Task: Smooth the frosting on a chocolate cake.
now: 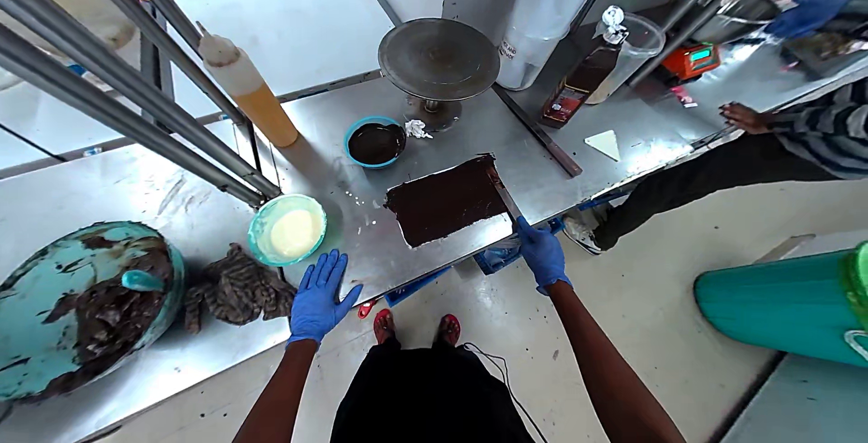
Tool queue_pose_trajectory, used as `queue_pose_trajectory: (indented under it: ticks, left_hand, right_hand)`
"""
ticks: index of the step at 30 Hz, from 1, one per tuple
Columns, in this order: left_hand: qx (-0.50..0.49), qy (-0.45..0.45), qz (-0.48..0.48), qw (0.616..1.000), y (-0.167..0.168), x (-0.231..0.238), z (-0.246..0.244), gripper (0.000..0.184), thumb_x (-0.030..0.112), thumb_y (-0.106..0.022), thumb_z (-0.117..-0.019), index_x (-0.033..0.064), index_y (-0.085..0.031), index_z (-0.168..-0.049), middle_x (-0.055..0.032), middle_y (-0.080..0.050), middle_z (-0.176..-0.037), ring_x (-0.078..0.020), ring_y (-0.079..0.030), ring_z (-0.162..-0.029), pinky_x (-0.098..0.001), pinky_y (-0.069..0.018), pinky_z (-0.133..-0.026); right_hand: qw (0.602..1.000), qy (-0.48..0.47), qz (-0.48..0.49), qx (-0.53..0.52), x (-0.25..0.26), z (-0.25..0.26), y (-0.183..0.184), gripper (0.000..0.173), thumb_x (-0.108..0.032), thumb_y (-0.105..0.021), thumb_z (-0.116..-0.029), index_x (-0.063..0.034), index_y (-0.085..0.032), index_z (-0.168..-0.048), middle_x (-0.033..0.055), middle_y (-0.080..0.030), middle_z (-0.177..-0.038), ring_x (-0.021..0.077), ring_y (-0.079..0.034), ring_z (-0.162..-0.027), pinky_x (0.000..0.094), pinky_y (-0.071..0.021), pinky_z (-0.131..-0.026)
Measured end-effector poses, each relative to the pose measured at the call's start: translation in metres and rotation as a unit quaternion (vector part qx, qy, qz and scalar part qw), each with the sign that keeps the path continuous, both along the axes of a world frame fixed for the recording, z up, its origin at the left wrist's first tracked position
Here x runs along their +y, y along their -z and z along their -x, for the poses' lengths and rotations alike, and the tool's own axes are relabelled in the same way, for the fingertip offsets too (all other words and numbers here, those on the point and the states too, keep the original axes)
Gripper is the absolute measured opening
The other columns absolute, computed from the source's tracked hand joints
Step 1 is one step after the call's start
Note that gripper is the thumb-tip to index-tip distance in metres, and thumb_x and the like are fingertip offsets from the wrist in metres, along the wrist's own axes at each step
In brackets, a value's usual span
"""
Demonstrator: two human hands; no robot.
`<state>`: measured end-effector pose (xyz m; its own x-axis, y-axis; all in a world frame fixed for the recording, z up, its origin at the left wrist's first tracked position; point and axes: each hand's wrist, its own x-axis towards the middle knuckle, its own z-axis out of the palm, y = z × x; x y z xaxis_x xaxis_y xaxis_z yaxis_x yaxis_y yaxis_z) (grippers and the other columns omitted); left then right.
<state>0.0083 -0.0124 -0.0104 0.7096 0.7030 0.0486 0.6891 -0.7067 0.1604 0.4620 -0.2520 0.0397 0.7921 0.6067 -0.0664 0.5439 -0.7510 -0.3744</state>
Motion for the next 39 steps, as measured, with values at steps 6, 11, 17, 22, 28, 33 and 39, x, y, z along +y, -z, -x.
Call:
queue_pose_trajectory:
  ticks: [6, 11, 17, 22, 28, 33, 39]
  left_hand:
    - [-0.004, 0.004, 0.002, 1.000, 0.002, -0.001, 0.002, 0.085, 0.076, -0.035, -0.0934, 0.0212, -0.041, -0.158, -0.0025, -0.037, -0.165, -0.0241, -0.031, -0.154, -0.0492, -0.0233, -0.126]
    - [0.001, 0.000, 0.000, 1.000, 0.001, -0.001, 0.001, 0.084, 0.076, -0.035, -0.0937, 0.0223, -0.040, -0.159, -0.0007, -0.036, -0.166, -0.0228, -0.030, -0.154, -0.0481, -0.0228, -0.126]
    - [-0.005, 0.000, -0.003, 1.000, 0.000, -0.002, 0.000, 0.084, 0.076, -0.034, -0.0947, 0.0218, -0.041, -0.158, -0.0011, -0.036, -0.165, -0.0232, -0.029, -0.155, -0.0487, -0.0225, -0.126]
    - [0.004, -0.008, 0.003, 1.000, 0.002, -0.001, -0.001, 0.083, 0.077, -0.032, -0.0947, 0.0246, -0.039, -0.159, 0.0023, -0.033, -0.167, -0.0195, -0.024, -0.156, -0.0458, -0.0199, -0.127]
    - [0.000, -0.001, -0.002, 1.000, 0.003, -0.001, 0.000, 0.083, 0.076, -0.033, -0.0946, 0.0239, -0.040, -0.159, 0.0011, -0.034, -0.166, -0.0210, -0.028, -0.155, -0.0478, -0.0219, -0.126]
    - [-0.007, 0.000, 0.000, 1.000, 0.001, 0.001, 0.000, 0.084, 0.076, -0.035, -0.0935, 0.0226, -0.041, -0.158, -0.0001, -0.036, -0.166, -0.0221, -0.030, -0.154, -0.0481, -0.0220, -0.126]
    - [-0.007, 0.006, 0.000, 1.000, -0.002, 0.003, 0.002, 0.085, 0.075, -0.037, -0.0932, 0.0191, -0.043, -0.157, -0.0038, -0.038, -0.164, -0.0249, -0.032, -0.154, -0.0484, -0.0226, -0.126]
  right_hand:
    - [0.997, -0.025, -0.035, 0.061, 0.018, 0.084, 0.001, 0.039, -0.031, -0.053, -0.1057, -0.0245, -0.062, -0.143, 0.0191, -0.073, -0.103, 0.0409, -0.070, -0.095, 0.0655, -0.0546, -0.079]
    - [0.988, -0.063, -0.048, 0.130, 0.042, 0.175, 0.002, 0.040, -0.026, -0.055, -0.1044, -0.0254, -0.062, -0.144, 0.0164, -0.073, -0.106, 0.0350, -0.070, -0.098, 0.0572, -0.0572, -0.084]
    - [0.984, -0.042, -0.104, 0.140, 0.034, 0.134, -0.012, 0.038, -0.029, -0.056, -0.1059, -0.0204, -0.064, -0.142, 0.0175, -0.074, -0.109, 0.0377, -0.071, -0.101, 0.0627, -0.0539, -0.089]
    - [0.995, 0.035, -0.077, 0.050, 0.032, 0.053, -0.001, 0.037, -0.034, -0.051, -0.1076, -0.0230, -0.066, -0.140, 0.0210, -0.075, -0.100, 0.0433, -0.071, -0.093, 0.0682, -0.0520, -0.081]
    - [0.991, -0.052, -0.042, 0.114, 0.047, 0.136, -0.011, 0.041, -0.036, -0.050, -0.1074, -0.0268, -0.059, -0.146, 0.0193, -0.071, -0.103, 0.0406, -0.069, -0.093, 0.0636, -0.0548, -0.077]
    - [0.989, -0.110, 0.014, 0.100, 0.066, 0.178, -0.008, 0.043, -0.030, -0.051, -0.1059, -0.0313, -0.057, -0.148, 0.0180, -0.069, -0.106, 0.0355, -0.070, -0.091, 0.0553, -0.0575, -0.075]
    - [0.998, -0.029, 0.055, 0.033, 0.022, 0.076, -0.014, 0.044, -0.027, -0.052, -0.1049, -0.0328, -0.055, -0.149, 0.0255, -0.068, -0.111, 0.0444, -0.069, -0.089, 0.0636, -0.0558, -0.070]
